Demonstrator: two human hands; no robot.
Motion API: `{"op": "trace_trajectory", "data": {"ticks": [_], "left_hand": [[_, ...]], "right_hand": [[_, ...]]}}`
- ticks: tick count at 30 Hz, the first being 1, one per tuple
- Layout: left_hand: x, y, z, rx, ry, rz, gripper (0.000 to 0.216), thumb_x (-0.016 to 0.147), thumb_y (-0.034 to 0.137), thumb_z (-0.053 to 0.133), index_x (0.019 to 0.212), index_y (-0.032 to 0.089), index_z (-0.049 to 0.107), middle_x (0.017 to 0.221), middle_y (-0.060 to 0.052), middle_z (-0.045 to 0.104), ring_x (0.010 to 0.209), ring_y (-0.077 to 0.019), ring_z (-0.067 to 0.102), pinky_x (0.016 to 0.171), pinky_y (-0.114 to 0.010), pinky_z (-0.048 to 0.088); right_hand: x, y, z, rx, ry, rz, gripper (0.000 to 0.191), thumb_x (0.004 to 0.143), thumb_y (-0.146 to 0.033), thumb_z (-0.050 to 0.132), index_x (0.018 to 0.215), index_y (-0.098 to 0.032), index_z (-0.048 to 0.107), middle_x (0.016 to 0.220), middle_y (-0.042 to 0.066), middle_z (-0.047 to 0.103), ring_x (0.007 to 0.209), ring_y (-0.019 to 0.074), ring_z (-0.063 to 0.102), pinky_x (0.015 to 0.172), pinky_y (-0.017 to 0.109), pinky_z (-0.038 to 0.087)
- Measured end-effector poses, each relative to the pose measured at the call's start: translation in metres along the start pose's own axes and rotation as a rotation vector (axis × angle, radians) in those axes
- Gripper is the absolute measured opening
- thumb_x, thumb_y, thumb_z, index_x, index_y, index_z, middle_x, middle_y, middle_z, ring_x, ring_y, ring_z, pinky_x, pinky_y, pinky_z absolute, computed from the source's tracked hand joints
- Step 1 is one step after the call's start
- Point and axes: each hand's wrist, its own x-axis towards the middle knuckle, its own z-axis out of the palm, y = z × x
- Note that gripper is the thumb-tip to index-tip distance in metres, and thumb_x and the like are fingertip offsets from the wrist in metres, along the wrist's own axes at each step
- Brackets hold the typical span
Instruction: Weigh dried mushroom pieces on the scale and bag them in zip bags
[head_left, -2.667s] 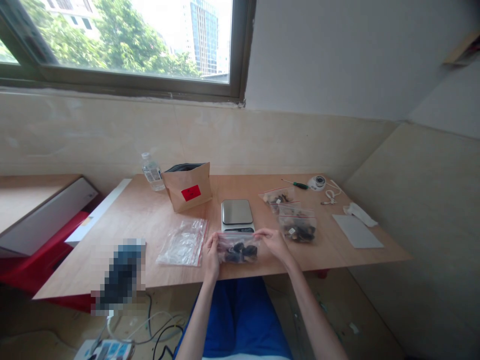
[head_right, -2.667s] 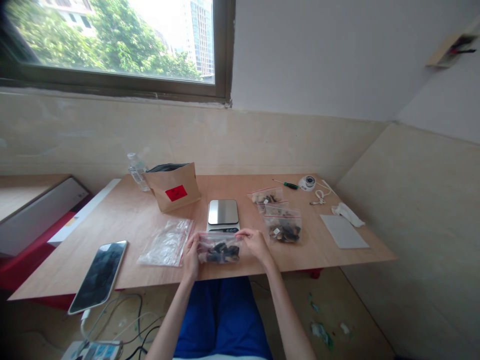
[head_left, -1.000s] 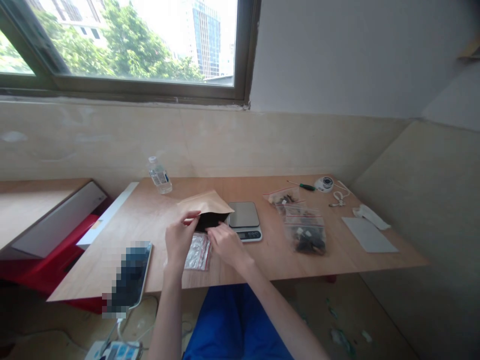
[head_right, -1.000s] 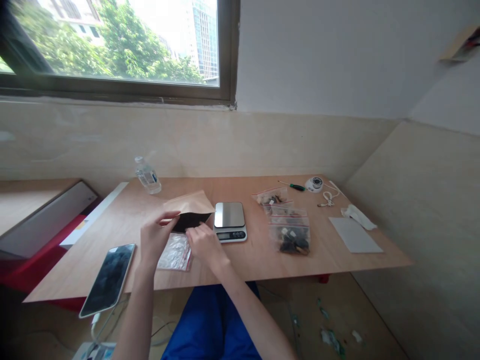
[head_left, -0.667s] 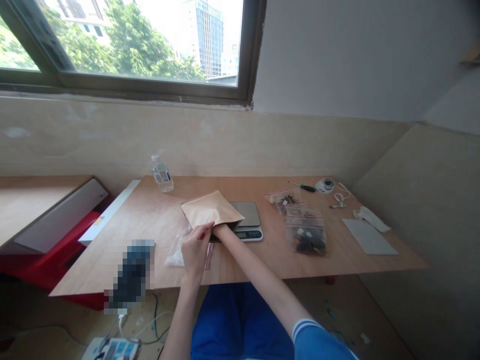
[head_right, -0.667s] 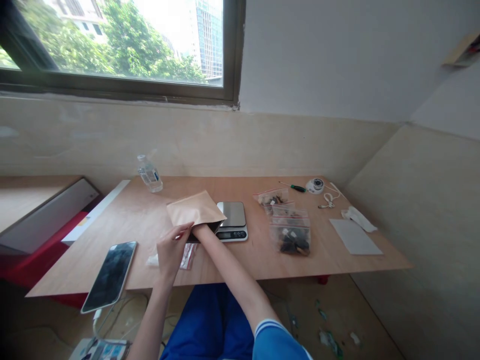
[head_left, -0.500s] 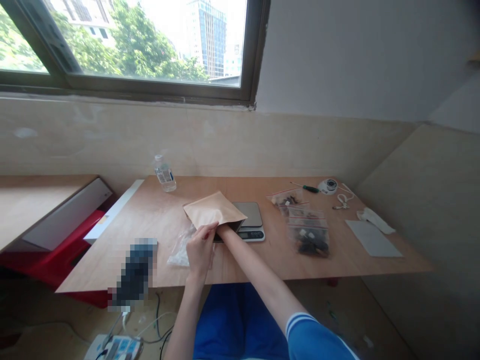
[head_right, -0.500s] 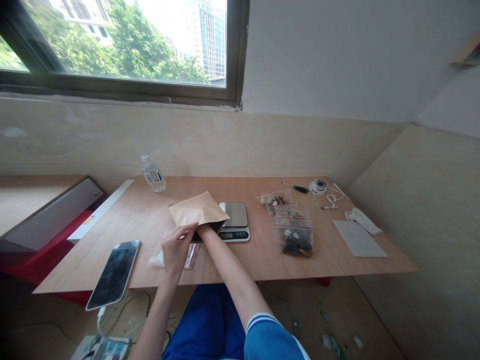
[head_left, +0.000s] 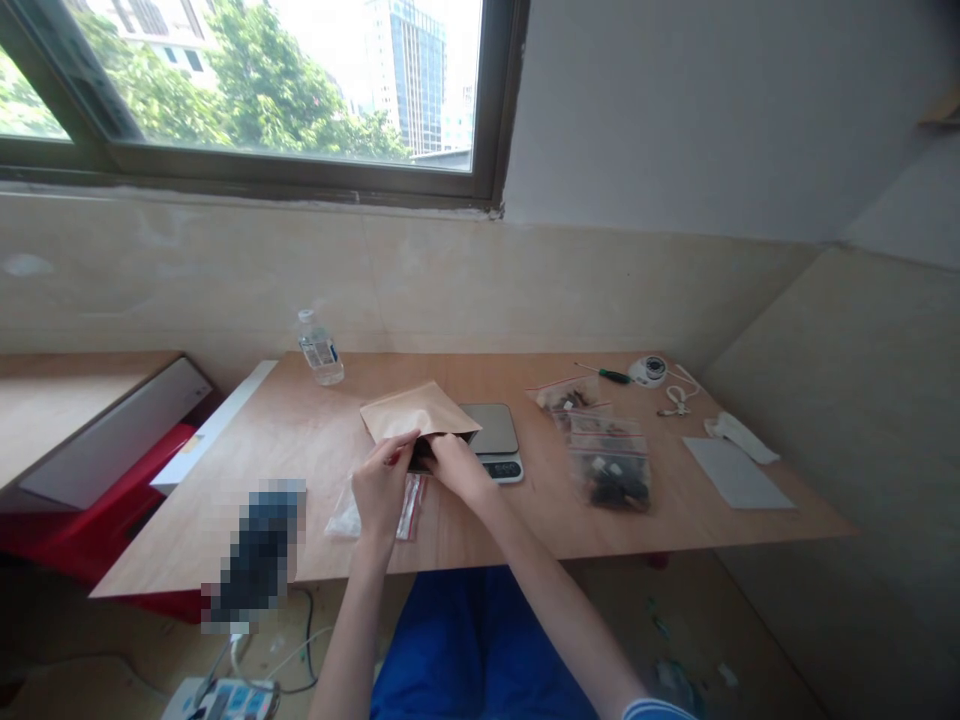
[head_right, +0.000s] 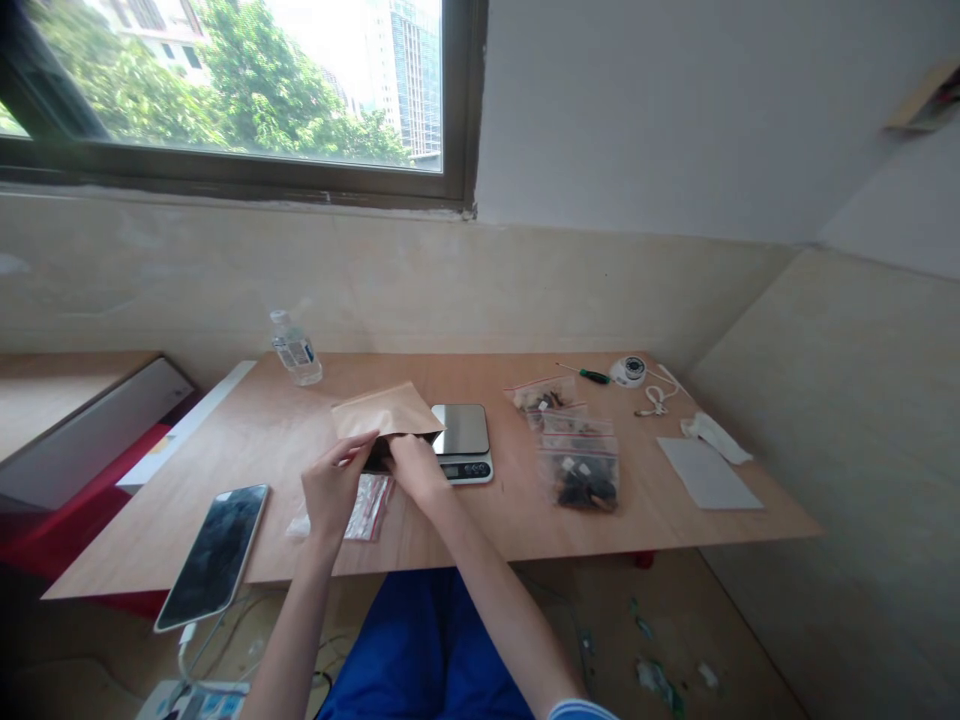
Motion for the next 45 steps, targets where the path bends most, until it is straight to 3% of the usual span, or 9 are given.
{"op": "trace_trajectory", "data": {"ticks": [4, 11, 20, 25, 31, 36, 40, 42, 45], "left_hand": [[0.004, 0.001, -0.002, -0.013, -0.027, 0.007, 0.020, 0.081, 0.031, 0.055, 0.094, 0.025, 0.070, 0.089, 0.001, 0.071, 0.073, -0.0138, 0.066, 0.068, -0.023, 0.050], [0.012, 0.006, -0.004, 0.016, -0.064, 0.008, 0.022, 0.083, 0.032, 0.052, 0.094, 0.026, 0.070, 0.091, 0.001, 0.072, 0.075, -0.0145, 0.066, 0.069, -0.023, 0.049], [0.027, 0.008, -0.006, 0.068, -0.040, 0.018, 0.024, 0.084, 0.035, 0.052, 0.098, 0.029, 0.070, 0.094, 0.001, 0.072, 0.081, -0.0164, 0.067, 0.069, -0.023, 0.048], [0.038, 0.010, -0.010, 0.071, -0.061, -0.059, 0.024, 0.081, 0.035, 0.054, 0.095, 0.027, 0.071, 0.085, 0.000, 0.073, 0.072, -0.0161, 0.067, 0.064, -0.023, 0.047], [0.055, 0.015, -0.013, 0.075, -0.067, -0.094, 0.026, 0.078, 0.039, 0.055, 0.092, 0.025, 0.072, 0.082, -0.002, 0.074, 0.072, -0.0172, 0.067, 0.065, -0.024, 0.048], [0.070, 0.022, -0.012, 0.199, -0.029, -0.069, 0.026, 0.079, 0.041, 0.054, 0.091, 0.027, 0.073, 0.077, -0.003, 0.073, 0.069, -0.0179, 0.066, 0.061, -0.024, 0.046], [0.080, 0.020, -0.014, 0.236, 0.010, -0.067, 0.026, 0.080, 0.040, 0.054, 0.092, 0.028, 0.073, 0.079, -0.002, 0.073, 0.071, -0.0179, 0.066, 0.061, -0.023, 0.046], [0.082, 0.020, -0.014, 0.236, 0.007, -0.074, 0.026, 0.080, 0.040, 0.053, 0.093, 0.029, 0.073, 0.078, -0.001, 0.073, 0.072, -0.0179, 0.067, 0.061, -0.023, 0.045], [0.081, 0.020, -0.014, 0.232, 0.009, -0.089, 0.026, 0.079, 0.041, 0.054, 0.093, 0.029, 0.073, 0.077, -0.001, 0.073, 0.071, -0.0177, 0.067, 0.060, -0.023, 0.044]], "right_hand": [[-0.019, 0.005, -0.007, -0.080, 0.017, -0.033, 0.035, 0.085, -0.017, 0.055, 0.120, -0.017, 0.051, 0.115, 0.013, 0.061, 0.109, 0.0248, 0.056, 0.089, 0.034, 0.043], [-0.022, 0.006, -0.017, -0.090, 0.066, -0.078, 0.024, 0.086, -0.026, 0.053, 0.108, -0.015, 0.056, 0.104, 0.012, 0.062, 0.100, 0.0232, 0.058, 0.083, 0.033, 0.044], [-0.015, -0.005, -0.008, -0.237, 0.340, -0.121, 0.022, 0.087, -0.032, 0.050, 0.099, -0.015, 0.058, 0.093, 0.010, 0.060, 0.092, 0.0234, 0.055, 0.082, 0.034, 0.043], [-0.014, -0.008, -0.010, -0.331, 0.419, -0.156, 0.018, 0.087, -0.030, 0.049, 0.096, -0.017, 0.058, 0.092, 0.008, 0.059, 0.091, 0.0235, 0.053, 0.080, 0.035, 0.042], [-0.007, 0.001, -0.023, -0.157, 0.446, -0.153, 0.017, 0.086, -0.029, 0.049, 0.097, -0.019, 0.058, 0.097, 0.008, 0.057, 0.097, 0.0233, 0.048, 0.088, 0.036, 0.039], [-0.012, 0.025, -0.030, 0.193, 0.605, -0.105, 0.020, 0.084, -0.032, 0.047, 0.098, -0.020, 0.056, 0.093, 0.006, 0.057, 0.091, 0.0204, 0.052, 0.084, 0.033, 0.043], [-0.014, 0.070, -0.021, 0.321, 0.763, 0.058, 0.025, 0.087, -0.036, 0.043, 0.100, -0.017, 0.053, 0.090, 0.007, 0.059, 0.086, 0.0198, 0.056, 0.079, 0.032, 0.045], [-0.010, 0.095, -0.012, 0.284, 0.722, 0.083, 0.025, 0.086, -0.036, 0.044, 0.098, -0.016, 0.054, 0.092, 0.008, 0.060, 0.089, 0.0201, 0.056, 0.080, 0.032, 0.044], [-0.002, 0.126, 0.001, 0.155, 0.546, 0.050, 0.023, 0.086, -0.033, 0.048, 0.098, -0.016, 0.057, 0.097, 0.009, 0.060, 0.094, 0.0204, 0.054, 0.084, 0.033, 0.042]]}}
